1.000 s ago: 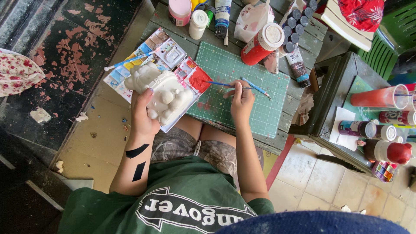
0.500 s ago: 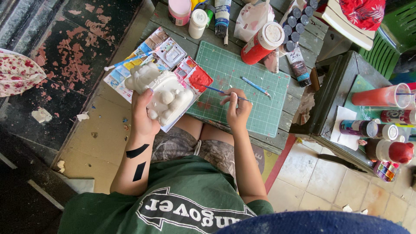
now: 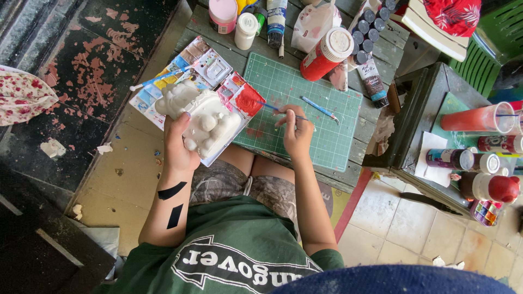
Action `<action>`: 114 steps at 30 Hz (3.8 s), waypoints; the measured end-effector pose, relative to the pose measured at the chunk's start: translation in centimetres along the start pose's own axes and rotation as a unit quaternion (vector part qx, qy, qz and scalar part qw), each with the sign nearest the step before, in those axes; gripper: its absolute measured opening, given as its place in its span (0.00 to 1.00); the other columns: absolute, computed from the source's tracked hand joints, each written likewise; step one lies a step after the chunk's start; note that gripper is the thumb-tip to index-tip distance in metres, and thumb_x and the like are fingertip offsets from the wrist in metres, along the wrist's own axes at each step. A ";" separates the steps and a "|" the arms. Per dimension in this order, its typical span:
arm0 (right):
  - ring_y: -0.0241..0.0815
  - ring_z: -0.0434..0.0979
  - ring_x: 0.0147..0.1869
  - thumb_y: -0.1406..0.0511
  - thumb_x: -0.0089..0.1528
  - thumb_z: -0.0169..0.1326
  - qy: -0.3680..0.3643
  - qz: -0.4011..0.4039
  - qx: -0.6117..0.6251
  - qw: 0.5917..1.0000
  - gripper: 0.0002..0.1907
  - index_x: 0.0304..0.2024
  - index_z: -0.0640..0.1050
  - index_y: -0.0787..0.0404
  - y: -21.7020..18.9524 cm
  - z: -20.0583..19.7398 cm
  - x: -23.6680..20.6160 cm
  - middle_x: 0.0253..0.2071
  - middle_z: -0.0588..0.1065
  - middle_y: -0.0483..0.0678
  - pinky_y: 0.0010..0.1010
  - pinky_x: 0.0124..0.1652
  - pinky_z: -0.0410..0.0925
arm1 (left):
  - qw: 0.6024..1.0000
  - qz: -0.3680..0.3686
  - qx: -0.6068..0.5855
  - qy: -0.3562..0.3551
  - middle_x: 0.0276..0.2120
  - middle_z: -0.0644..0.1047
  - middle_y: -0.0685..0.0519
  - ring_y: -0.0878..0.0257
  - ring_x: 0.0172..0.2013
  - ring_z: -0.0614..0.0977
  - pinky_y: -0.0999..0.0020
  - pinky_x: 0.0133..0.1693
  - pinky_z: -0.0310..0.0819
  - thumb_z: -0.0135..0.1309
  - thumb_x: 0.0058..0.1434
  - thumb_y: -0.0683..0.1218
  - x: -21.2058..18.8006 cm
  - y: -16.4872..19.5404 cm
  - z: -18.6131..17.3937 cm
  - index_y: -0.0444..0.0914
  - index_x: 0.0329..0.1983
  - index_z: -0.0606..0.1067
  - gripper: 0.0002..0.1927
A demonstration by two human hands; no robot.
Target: The person sits at a workbench holding a white plaster figurine and paints it with red paint using a brush. They rotate the figurine to reach different sides, dip the brush in red paint on a palette, and paint the base and body sections of the figurine.
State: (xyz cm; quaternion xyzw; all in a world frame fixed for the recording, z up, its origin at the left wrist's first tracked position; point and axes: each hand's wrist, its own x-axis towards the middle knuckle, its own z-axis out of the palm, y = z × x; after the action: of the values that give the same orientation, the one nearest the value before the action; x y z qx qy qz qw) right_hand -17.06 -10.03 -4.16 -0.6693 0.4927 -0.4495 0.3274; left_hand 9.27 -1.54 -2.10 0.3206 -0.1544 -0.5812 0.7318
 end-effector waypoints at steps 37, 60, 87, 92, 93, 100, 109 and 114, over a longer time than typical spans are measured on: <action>0.36 0.78 0.30 0.64 0.75 0.40 -0.050 0.013 0.046 0.998 0.16 0.43 0.76 0.68 1.3 0.4 1.5 0.40 0.79 0.53 0.26 0.34 0.70 | 1.000 0.010 -0.013 -0.004 0.59 0.73 0.47 0.57 0.60 0.76 0.59 0.61 0.70 0.53 0.67 0.50 0.2 -0.1 -0.4 0.33 0.69 0.64 0.31; 0.32 0.77 0.29 0.60 0.77 0.39 0.047 0.067 0.062 0.995 0.18 0.43 0.74 0.66 2.6 -0.8 0.8 0.36 0.80 0.51 0.23 0.29 0.62 | 0.999 -0.006 0.021 0.045 0.57 0.74 0.49 0.60 0.57 0.76 0.62 0.59 0.71 0.55 0.65 0.48 0.7 -0.8 -0.5 0.34 0.66 0.65 0.28; 0.33 0.78 0.35 0.66 0.76 0.40 -0.004 0.037 0.116 0.993 0.09 0.48 0.72 0.63 2.1 -1.1 -4.0 0.51 0.78 0.56 0.21 0.32 0.63 | 0.995 0.027 0.086 0.031 0.52 0.77 0.49 0.63 0.52 0.80 0.66 0.55 0.73 0.61 0.63 0.40 1.5 -0.7 0.9 0.30 0.61 0.70 0.24; 0.35 0.73 0.31 0.68 0.74 0.50 0.158 0.091 0.178 0.967 0.03 0.46 0.70 0.62 2.2 -4.8 -6.6 0.41 0.78 0.56 0.24 0.31 0.60 | 0.991 0.033 0.124 -0.034 0.55 0.77 0.50 0.63 0.55 0.80 0.64 0.59 0.74 0.62 0.60 0.39 1.1 -1.0 1.9 0.31 0.64 0.67 0.30; 0.35 0.72 0.31 0.68 0.75 0.50 0.176 0.090 0.212 0.957 0.04 0.46 0.70 0.61 2.0 -5.6 -7.2 0.39 0.77 0.54 0.25 0.31 0.60 | 0.992 0.022 0.117 -0.042 0.55 0.76 0.50 0.63 0.56 0.79 0.64 0.60 0.73 0.62 0.58 0.39 0.9 -1.3 2.1 0.33 0.66 0.65 0.32; 0.40 0.72 0.27 0.58 0.73 0.45 0.260 0.150 0.468 0.831 0.10 0.43 0.67 0.57 -0.5 -7.9 -8.8 0.35 0.74 0.48 0.28 0.29 0.63 | 0.992 -0.066 0.035 -0.106 0.59 0.74 0.46 0.58 0.59 0.77 0.60 0.61 0.73 0.61 0.59 0.41 1.2 -5.8 1.4 0.32 0.72 0.59 0.39; 0.32 0.65 0.29 0.64 0.77 0.49 0.168 0.104 0.382 0.903 0.05 0.48 0.67 0.57 0.6 -8.7 -10.6 0.36 0.70 0.45 0.24 0.29 0.59 | 0.972 -0.092 0.011 -0.217 0.59 0.74 0.44 0.54 0.60 0.77 0.57 0.62 0.74 0.65 0.56 0.49 0.7 -7.9 1.0 0.32 0.72 0.58 0.45; 0.37 0.69 0.29 0.60 0.77 0.42 0.175 0.120 0.390 0.896 0.09 0.46 0.65 0.58 -0.6 -7.9 -9.2 0.32 0.71 0.49 0.27 0.28 0.64 | 0.947 -0.107 -0.017 -0.301 0.57 0.74 0.44 0.50 0.62 0.77 0.53 0.66 0.73 0.66 0.52 0.53 1.0 -5.8 1.9 0.35 0.74 0.54 0.51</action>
State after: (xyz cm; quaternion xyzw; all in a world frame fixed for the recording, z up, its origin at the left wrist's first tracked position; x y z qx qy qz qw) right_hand -25.19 -1.06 -3.20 -0.3340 0.4045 -0.6727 0.5219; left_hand 4.09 -3.67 -4.57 0.1330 -0.3222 -0.7281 0.5902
